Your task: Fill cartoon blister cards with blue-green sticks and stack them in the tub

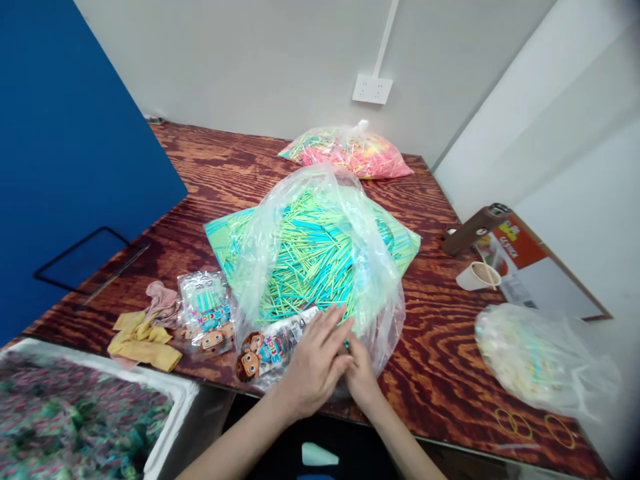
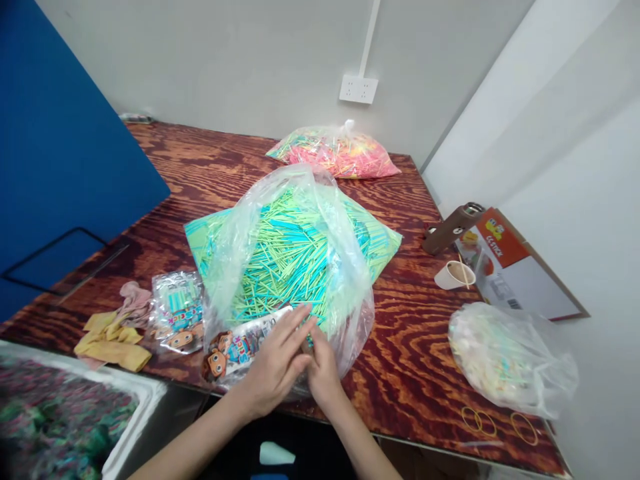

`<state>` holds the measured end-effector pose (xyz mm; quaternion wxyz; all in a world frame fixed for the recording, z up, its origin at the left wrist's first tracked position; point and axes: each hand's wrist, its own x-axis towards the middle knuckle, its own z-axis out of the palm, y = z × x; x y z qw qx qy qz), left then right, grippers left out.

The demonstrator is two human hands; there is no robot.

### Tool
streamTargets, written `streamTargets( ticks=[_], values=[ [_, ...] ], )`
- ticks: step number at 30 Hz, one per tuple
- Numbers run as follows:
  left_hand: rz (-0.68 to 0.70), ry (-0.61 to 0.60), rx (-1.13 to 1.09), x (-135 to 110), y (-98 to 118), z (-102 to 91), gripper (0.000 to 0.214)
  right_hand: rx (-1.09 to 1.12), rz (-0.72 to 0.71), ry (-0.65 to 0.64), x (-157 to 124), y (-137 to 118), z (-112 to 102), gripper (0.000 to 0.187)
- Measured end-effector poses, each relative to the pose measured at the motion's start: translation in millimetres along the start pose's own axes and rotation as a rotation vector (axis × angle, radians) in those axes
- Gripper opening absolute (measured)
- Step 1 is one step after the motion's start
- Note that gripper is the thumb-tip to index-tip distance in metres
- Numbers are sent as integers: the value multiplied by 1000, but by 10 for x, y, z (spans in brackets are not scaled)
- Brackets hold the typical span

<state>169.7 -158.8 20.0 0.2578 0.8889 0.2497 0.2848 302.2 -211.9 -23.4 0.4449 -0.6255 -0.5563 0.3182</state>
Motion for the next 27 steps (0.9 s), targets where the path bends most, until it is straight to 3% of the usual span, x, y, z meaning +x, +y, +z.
streamTargets(
  ticks=[3, 5, 7, 10, 21, 26, 27],
  values=[
    [-181, 193, 70, -123, -138, -115, 45, 102, 32, 7, -16, -54, -25, 26],
    [-301, 255, 178, -203, -259, -157, 33, 142, 54, 12, -16, -58, -19, 23],
    [-380, 225, 302, -267, -374, -154, 29, 158, 64, 14, -14, -43, 3, 21],
    [-447, 137, 415, -305, -492, -124, 44, 185, 77, 14, -15, -28, 28, 20],
    [-410, 23, 487, -341, -515, -398, 41, 214, 112, 56, -63, -6, 38, 20],
    [-444, 190, 379, -351, -561, -349, 3, 229, 97, 66, -63, 13, 55, 16],
    [-438, 220, 353, -348, -565, -345, 7, 232, 94, 66, -60, 12, 53, 15]
  ],
)
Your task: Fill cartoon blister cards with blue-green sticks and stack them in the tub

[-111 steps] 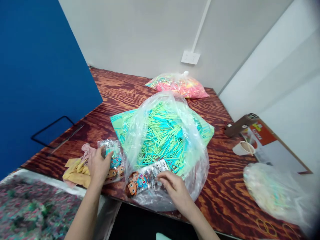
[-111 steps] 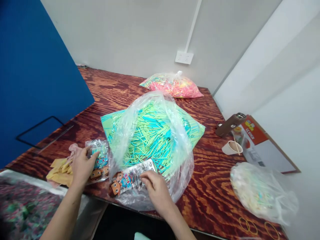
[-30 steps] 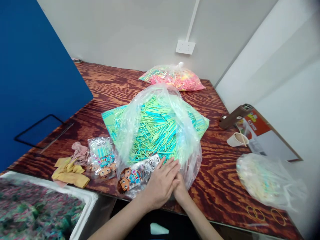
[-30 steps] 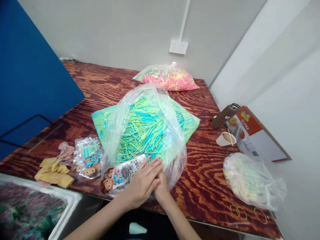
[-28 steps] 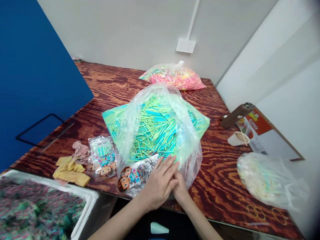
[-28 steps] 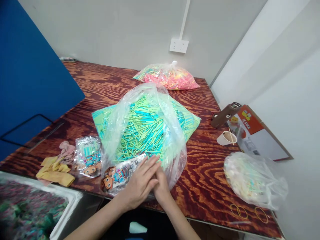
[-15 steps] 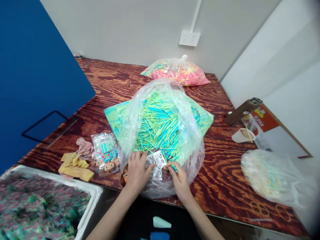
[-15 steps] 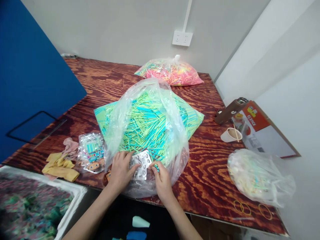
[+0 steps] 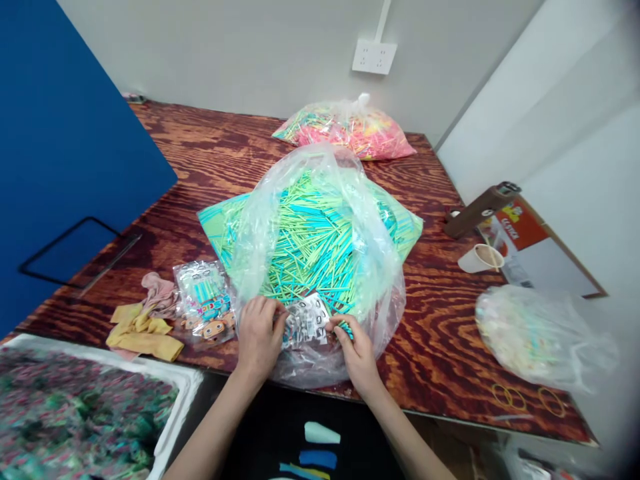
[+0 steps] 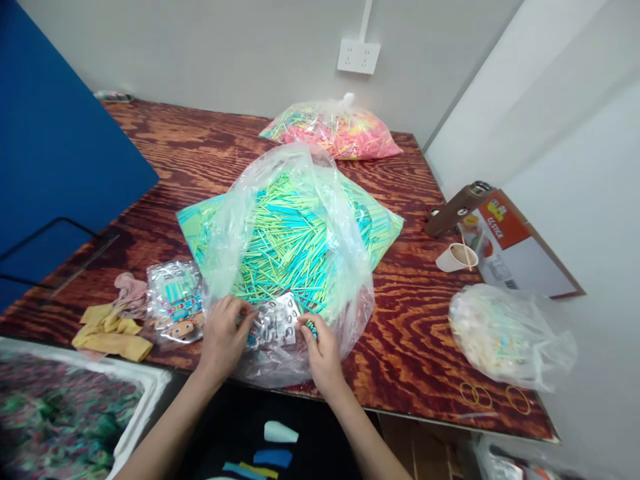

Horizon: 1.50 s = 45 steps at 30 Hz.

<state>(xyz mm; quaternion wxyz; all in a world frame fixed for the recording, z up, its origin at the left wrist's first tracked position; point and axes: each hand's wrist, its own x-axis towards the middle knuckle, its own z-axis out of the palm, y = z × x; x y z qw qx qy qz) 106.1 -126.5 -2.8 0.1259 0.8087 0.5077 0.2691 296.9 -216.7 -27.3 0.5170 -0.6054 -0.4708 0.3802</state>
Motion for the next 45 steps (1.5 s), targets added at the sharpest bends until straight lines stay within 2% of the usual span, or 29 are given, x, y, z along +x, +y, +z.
streamTargets(
  ticks=[8, 12, 15, 17, 20, 23, 25, 28, 34, 36, 39, 42, 45],
  values=[
    [95, 89, -150, -39, -33, -8, 21, -25, -35, -14, 12, -16, 6, 17],
    [48, 52, -252, -57, -56, -8, 23, -38, -44, -11, 9, -19, 16, 17],
    [-92, 62, -439, -31, -34, -89, 26, -43, -42, -7, 7, -24, 20, 17],
    [-279, 152, -687, 18, -15, -186, 21, -45, -47, -4, 5, -25, 21, 17],
    [-598, 340, -1189, 124, 0, -333, 17, -49, -51, -4, -1, -18, 19, 17],
    [-739, 368, -1450, 187, 10, -393, 28, -51, -45, -3, -3, 3, 15, 17],
    [-765, 336, -1437, 165, 22, -363, 32, -52, -40, 0, -2, 19, 14, 17],
    [-740, 252, -1279, 65, 38, -265, 30, -53, -29, 2, 3, 37, 22, 17],
    [-562, -16, -954, -38, 13, -171, 31, -39, 6, 8, 5, 4, 31, 19],
    [-524, -37, -933, -37, -3, -177, 23, -29, 34, 8, 32, -43, 1, 18],
    [-513, 3, -908, -49, -16, -208, 19, -24, 52, 27, 149, -158, -88, 18],
    [-486, 33, -825, -70, -4, -264, 23, -45, 3, 62, 339, -299, -201, 16],
    [-435, 12, -791, -75, 31, -316, 25, -69, -44, 77, 515, -408, -292, 15]
  ],
)
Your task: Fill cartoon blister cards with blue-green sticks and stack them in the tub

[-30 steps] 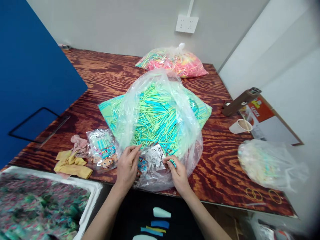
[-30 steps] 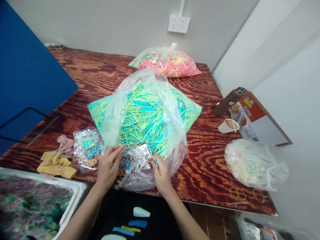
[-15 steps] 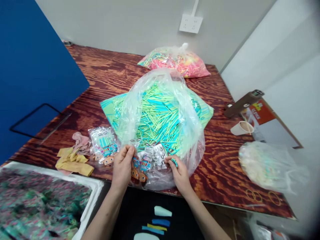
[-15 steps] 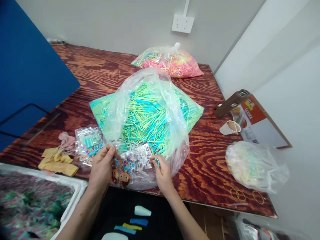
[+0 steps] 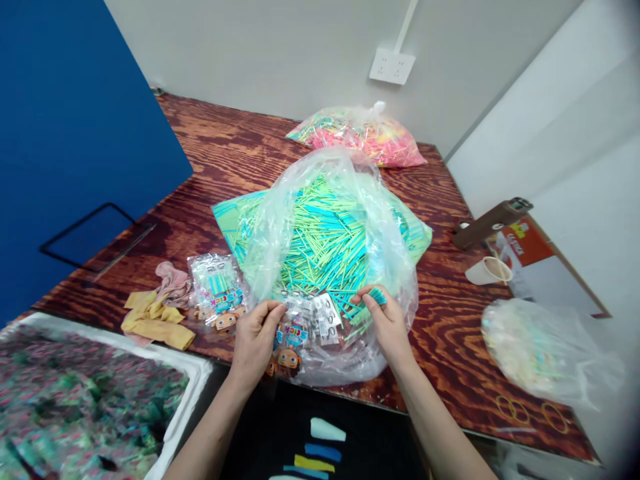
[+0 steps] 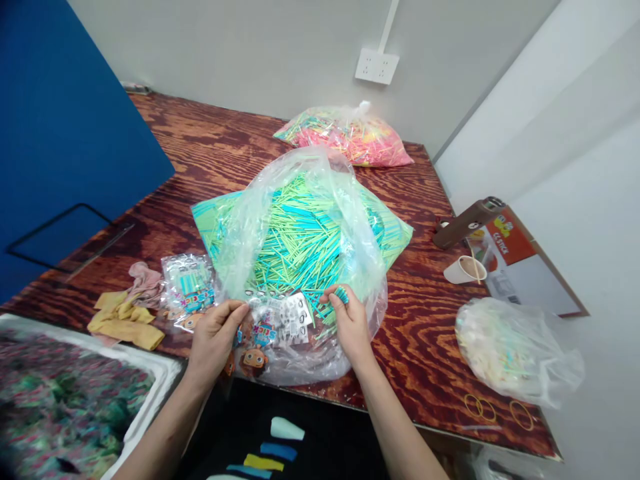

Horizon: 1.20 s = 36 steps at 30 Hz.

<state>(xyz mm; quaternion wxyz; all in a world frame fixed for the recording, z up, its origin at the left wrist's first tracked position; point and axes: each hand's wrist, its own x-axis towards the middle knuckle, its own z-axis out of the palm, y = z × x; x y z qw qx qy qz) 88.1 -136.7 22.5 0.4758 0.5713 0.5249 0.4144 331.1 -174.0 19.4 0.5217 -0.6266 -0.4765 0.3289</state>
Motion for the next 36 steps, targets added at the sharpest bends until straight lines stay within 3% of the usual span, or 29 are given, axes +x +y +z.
streamTargets(
  ticks=[6, 10, 14, 19, 24, 28, 32, 36],
  values=[
    [-59, -14, -122, 3, 15, 11, 19, -351, -106, -155, 237, 56, -51, 18],
    [-97, -64, -104, -6, 9, -5, 24, -729, -381, -212, 400, 114, 17, 23],
    [-87, -92, -71, -28, 28, -17, 27, -1240, -669, -397, 572, 117, 88, 24],
    [-12, -91, -57, -35, 56, -22, 23, -1383, -852, -486, 726, 196, 57, 18],
    [58, -107, -64, 17, 59, 27, 18, -1179, -784, -357, 778, 282, -2, 22],
    [41, -114, -54, 54, 2, 103, 17, -739, -620, -203, 761, 180, 42, 25],
    [20, -113, -55, 47, -14, 167, 16, -90, -198, -90, 681, -133, 165, 18],
    [9, -130, -48, 40, 13, 200, 17, 593, 272, -210, 565, -469, 292, 23]
  ],
)
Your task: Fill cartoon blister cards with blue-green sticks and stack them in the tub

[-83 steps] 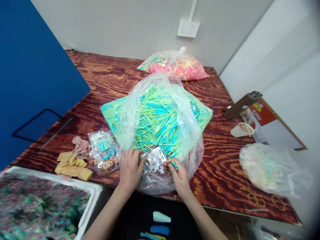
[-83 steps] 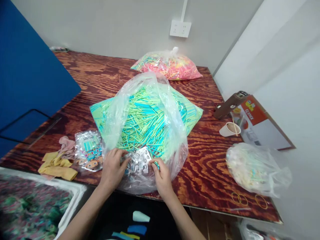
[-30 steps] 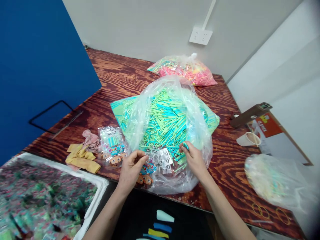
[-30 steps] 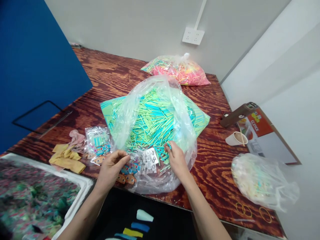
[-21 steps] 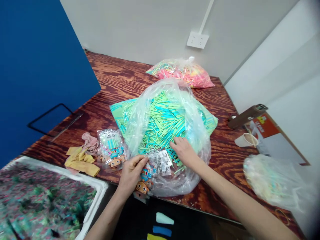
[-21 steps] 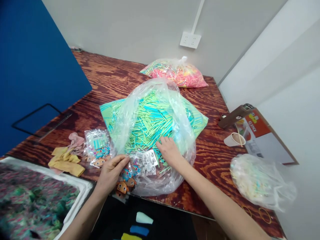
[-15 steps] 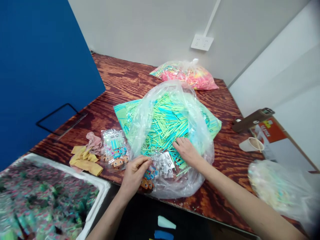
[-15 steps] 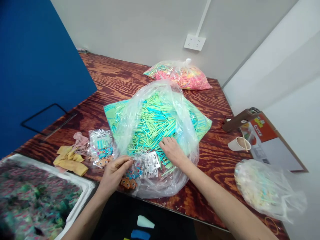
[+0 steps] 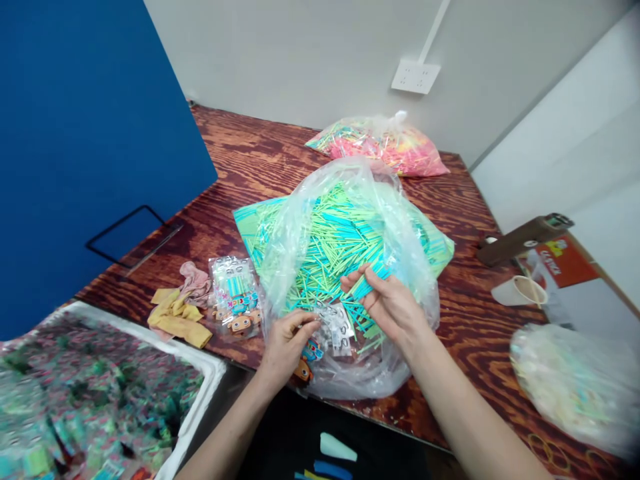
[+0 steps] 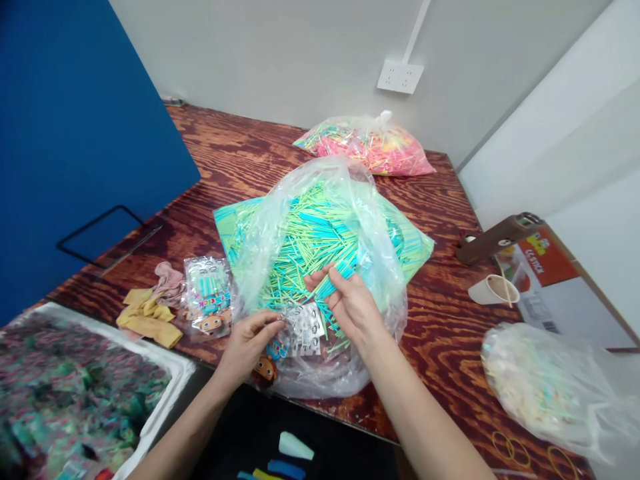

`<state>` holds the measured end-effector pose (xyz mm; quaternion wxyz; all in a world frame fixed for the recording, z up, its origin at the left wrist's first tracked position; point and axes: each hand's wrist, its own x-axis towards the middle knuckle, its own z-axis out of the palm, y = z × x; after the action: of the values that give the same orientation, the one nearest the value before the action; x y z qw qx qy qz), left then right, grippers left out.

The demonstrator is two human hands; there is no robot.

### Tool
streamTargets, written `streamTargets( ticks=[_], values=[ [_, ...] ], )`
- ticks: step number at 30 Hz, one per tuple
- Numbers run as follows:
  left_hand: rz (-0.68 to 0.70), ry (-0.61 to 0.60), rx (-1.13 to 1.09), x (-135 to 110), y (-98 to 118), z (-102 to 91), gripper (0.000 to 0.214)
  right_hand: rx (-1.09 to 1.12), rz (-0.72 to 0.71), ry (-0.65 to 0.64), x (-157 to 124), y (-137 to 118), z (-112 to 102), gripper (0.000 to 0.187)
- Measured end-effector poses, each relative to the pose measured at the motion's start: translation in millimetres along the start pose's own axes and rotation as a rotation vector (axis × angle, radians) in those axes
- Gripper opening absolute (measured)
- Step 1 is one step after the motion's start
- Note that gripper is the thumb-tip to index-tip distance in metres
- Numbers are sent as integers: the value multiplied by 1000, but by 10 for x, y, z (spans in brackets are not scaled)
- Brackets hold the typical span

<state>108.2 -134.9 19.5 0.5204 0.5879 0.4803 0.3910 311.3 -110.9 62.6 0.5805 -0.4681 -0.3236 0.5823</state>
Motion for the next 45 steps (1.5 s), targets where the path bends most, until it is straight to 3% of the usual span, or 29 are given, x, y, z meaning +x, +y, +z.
streamTargets(
  ticks=[4, 10, 18, 21, 26, 31, 35, 37, 40, 45],
  values=[
    [-61, -45, -36, -1, 7, 8, 17, 201, 138, -68, -84, -46, 199, 23],
    [-143, -145, -143, -20, -2, 3, 22, 132, 137, -98, -157, 26, 304, 26],
    [71, -78, 77, -19, 19, -21, 17, -92, 59, -68, -242, -27, 330, 25],
    [112, -84, 126, -20, 28, -37, 17, -172, 67, -126, -235, -12, 374, 24],
    [163, -67, 180, -30, 101, -74, 17, -112, 147, -271, -186, -59, 471, 24],
    [-30, -89, -111, -47, 93, -57, 18, -72, 211, -265, -215, -24, 516, 25],
    [-166, -27, -331, -66, 35, 5, 23, -98, 217, -277, -327, 9, 479, 26],
    [-187, 2, -381, -69, 36, 26, 24, -24, 202, -273, -391, 0, 461, 28],
    [-194, 24, -427, -68, 62, 42, 24, 128, 77, -157, -476, 24, 462, 28],
    [-189, 40, -460, -58, 23, 110, 20, 108, -28, -56, -540, 184, 506, 16]
  ],
)
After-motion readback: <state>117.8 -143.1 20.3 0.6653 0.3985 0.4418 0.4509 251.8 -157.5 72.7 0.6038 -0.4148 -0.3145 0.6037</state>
